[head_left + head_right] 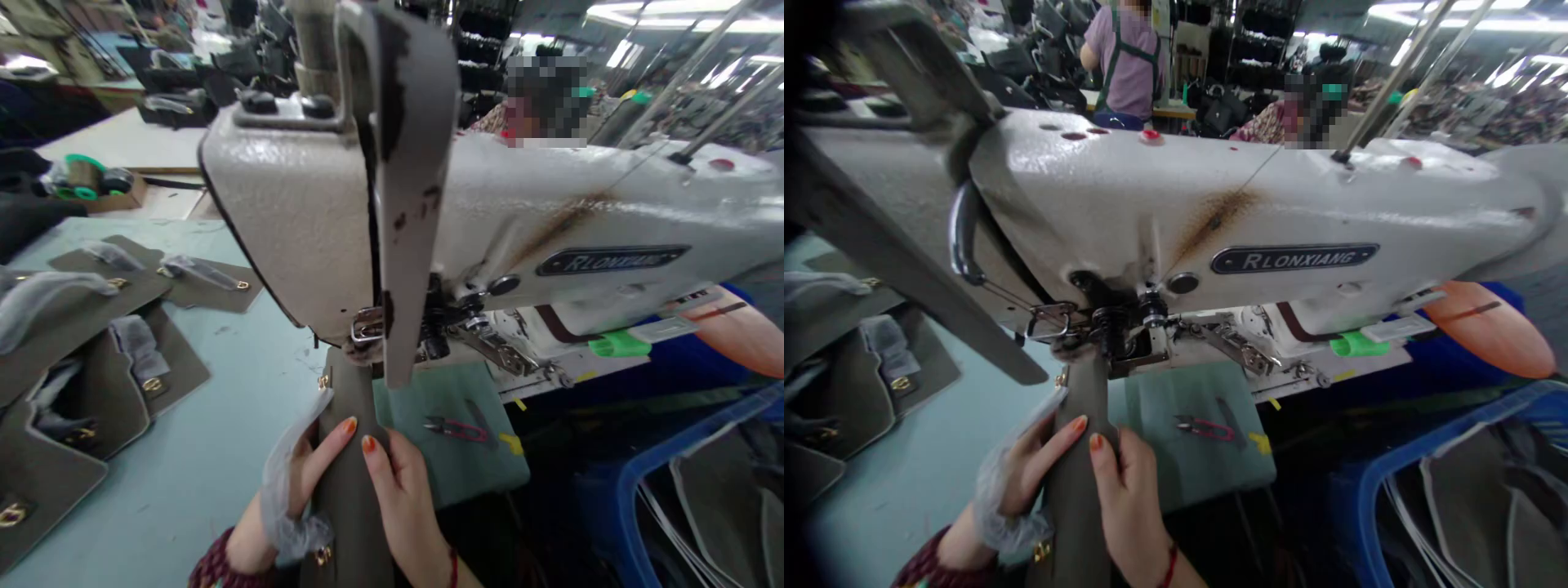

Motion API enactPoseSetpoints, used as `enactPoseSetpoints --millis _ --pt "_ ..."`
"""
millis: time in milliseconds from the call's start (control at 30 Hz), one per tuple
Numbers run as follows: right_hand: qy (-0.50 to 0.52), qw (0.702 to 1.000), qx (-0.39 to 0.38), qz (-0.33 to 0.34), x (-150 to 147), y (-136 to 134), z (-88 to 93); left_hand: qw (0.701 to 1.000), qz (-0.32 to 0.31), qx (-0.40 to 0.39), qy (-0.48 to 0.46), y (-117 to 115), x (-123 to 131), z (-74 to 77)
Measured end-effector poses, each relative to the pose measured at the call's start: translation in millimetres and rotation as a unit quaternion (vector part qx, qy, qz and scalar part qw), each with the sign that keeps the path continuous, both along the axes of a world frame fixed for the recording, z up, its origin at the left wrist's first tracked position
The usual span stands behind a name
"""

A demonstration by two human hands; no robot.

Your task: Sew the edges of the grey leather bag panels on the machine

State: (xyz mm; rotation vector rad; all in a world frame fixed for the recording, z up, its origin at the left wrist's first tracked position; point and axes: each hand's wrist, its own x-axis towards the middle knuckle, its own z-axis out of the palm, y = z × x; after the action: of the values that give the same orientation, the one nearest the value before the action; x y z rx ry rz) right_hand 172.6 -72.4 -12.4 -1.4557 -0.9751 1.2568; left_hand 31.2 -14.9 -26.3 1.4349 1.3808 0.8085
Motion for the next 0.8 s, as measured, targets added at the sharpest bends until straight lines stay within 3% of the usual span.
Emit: enactPoseSetpoints --millis 100,200,400,800 --pt "-0.099 0.995 0.012 0.009 4 -7 7.3 0.995 0.005 -0.078 -0.053 6 8 15.4" --pt "-0.130 0.991 0.005 0.016 8 -10 10.7 0.991 0.026 -0.110 -0.076 5 8 20.5" --pt "-0.143 0.990 -0.005 0.012 10 -1 11.6 0.987 0.025 -0.115 -0.113 8 10 21.9" --pt "-0.123 0.992 0.032 0.015 13 39 15.0 0.985 0.046 -0.098 -0.137 43 14 29.6"
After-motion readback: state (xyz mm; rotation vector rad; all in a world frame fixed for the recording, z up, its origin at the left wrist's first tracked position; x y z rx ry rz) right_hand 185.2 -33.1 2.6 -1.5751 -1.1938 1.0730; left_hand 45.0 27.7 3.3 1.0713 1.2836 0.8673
